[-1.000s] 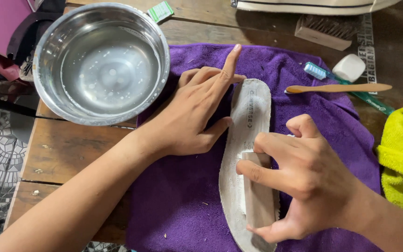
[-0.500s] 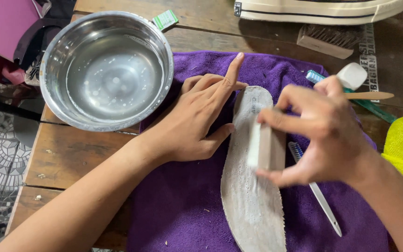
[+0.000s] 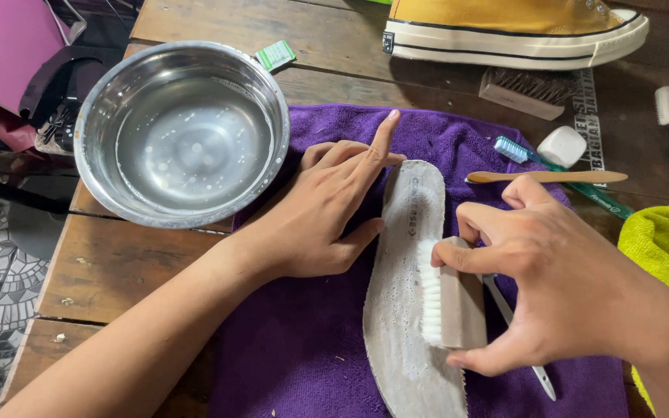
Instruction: The person scrubs a white shoe insole with a rectangular brush, repeatedly dipping the brush into a metal bowl of water. The insole is placed on a purple towel on a wooden table, and the person uses their left hand to hold it steady while scrubbing with the right hand.
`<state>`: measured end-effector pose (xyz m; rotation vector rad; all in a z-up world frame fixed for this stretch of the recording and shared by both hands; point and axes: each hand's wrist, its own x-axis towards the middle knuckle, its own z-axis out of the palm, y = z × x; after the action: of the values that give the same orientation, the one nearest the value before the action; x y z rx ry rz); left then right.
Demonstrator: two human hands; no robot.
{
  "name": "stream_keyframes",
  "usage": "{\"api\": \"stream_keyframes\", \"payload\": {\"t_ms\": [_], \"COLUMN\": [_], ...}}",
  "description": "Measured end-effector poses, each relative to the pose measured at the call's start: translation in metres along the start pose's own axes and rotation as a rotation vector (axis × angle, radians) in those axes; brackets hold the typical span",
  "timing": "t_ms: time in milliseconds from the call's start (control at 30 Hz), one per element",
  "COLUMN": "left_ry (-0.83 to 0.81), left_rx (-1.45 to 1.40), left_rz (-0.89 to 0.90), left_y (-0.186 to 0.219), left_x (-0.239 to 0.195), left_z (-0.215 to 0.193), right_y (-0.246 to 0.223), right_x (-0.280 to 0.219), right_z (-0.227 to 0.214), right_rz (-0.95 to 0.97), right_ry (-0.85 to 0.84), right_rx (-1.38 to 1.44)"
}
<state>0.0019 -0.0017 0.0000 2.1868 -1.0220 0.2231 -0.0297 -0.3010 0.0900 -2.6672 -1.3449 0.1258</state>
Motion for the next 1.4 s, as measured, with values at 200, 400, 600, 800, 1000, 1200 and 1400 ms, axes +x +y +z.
{"api": "stream_keyframes", "payload": {"t_ms": [200, 400, 600, 800, 1000, 1200, 1400], "left_ry": [-0.001, -0.004, -0.045, -0.102, 0.008, -0.03, 0.07], "left_rx": [0.0, 0.041, 0.066, 0.049, 0.118, 0.001, 0.02], "left_rz": [-0.009, -0.03, 0.02, 0.056, 0.027, 0.004, 0.118], "left_y": [0.0, 0.004, 0.007, 0.007, 0.003, -0.015, -0.013], "left_x": [0.001, 0.002, 0.002, -0.001, -0.001, -0.009, -0.008], "left_z": [0.0, 0.001, -0.008, -0.01, 0.003, 0.019, 0.02], "right_y": [0.026, 0.037, 0.042, 0.029, 0.011, -0.015, -0.018], "right_x": [-0.018, -0.015, -0.008, 0.01, 0.062, 0.152, 0.227], "right_z": [-0.008, -0.023, -0.02, -0.041, -0.072, -0.071, -0.024], "right_rz": [0.151, -0.118, -0.038, -0.052, -0.117, -0.311, -0.155], "right_ry": [-0.266, 0.026, 0.165, 0.218, 0.234, 0.304, 0.285], "right_rx": [0.13, 0.348, 0.19, 0.133, 0.005, 0.081, 0.032]}}
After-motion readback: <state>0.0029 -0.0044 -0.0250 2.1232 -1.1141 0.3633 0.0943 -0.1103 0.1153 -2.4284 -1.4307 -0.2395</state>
